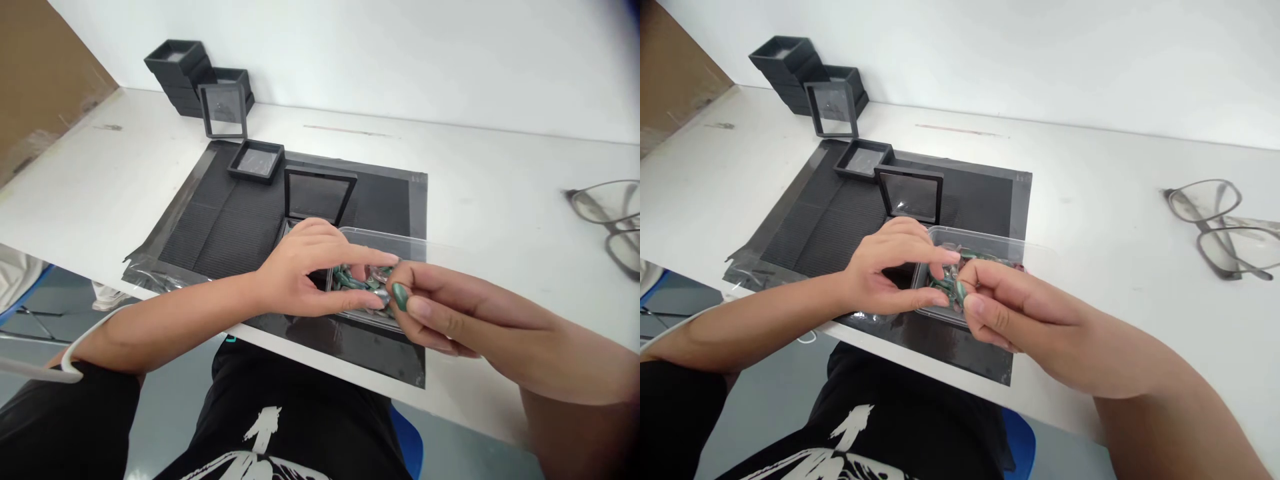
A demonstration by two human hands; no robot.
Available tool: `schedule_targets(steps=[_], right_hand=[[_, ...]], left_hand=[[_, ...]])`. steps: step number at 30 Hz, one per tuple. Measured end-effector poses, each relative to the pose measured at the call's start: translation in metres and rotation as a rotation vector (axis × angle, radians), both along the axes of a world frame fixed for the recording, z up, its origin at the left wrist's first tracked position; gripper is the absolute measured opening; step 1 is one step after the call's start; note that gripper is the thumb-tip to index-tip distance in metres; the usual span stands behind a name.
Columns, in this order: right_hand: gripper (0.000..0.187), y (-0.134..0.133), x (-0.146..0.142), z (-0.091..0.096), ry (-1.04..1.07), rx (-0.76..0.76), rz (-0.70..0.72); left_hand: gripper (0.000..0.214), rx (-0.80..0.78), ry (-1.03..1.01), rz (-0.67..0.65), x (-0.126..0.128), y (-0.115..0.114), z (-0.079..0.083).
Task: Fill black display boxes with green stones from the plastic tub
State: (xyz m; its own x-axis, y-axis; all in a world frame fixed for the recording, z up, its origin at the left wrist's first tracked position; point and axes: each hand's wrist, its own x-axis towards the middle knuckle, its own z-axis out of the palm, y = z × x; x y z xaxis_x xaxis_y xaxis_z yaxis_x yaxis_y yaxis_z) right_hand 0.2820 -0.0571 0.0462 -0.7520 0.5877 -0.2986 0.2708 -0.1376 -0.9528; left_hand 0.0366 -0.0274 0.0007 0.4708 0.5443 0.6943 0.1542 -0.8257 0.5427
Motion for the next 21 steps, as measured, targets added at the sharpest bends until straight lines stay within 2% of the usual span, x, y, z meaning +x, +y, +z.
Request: schedule_targets(steps=[4, 10, 15, 21], right_hand=[[0.021, 0.0, -0.001, -0.004, -0.005, 0.006, -0.023], [0.02, 0.0, -0.008, 0.001, -0.059, 0.019, 0.028], [0.021, -0.001, -0.01, 0.005, -0.095, 0.026, 0.067], [0.021, 0.001, -0.013, 0.004, -0.016, -0.023, 0.056]], left_hand=[[0.03, 0.175, 0.026, -0.005, 0.002, 0.003, -0.002], [0.014, 0.278, 0.013, -0.021, 0.0, 0.005, -0.005], [0.006, 0.204, -0.026, -0.213, -0.002, 0.007, -0.001], [0.014, 0.07, -0.061, -0.312, 0.0, 0.001, 0.004]])
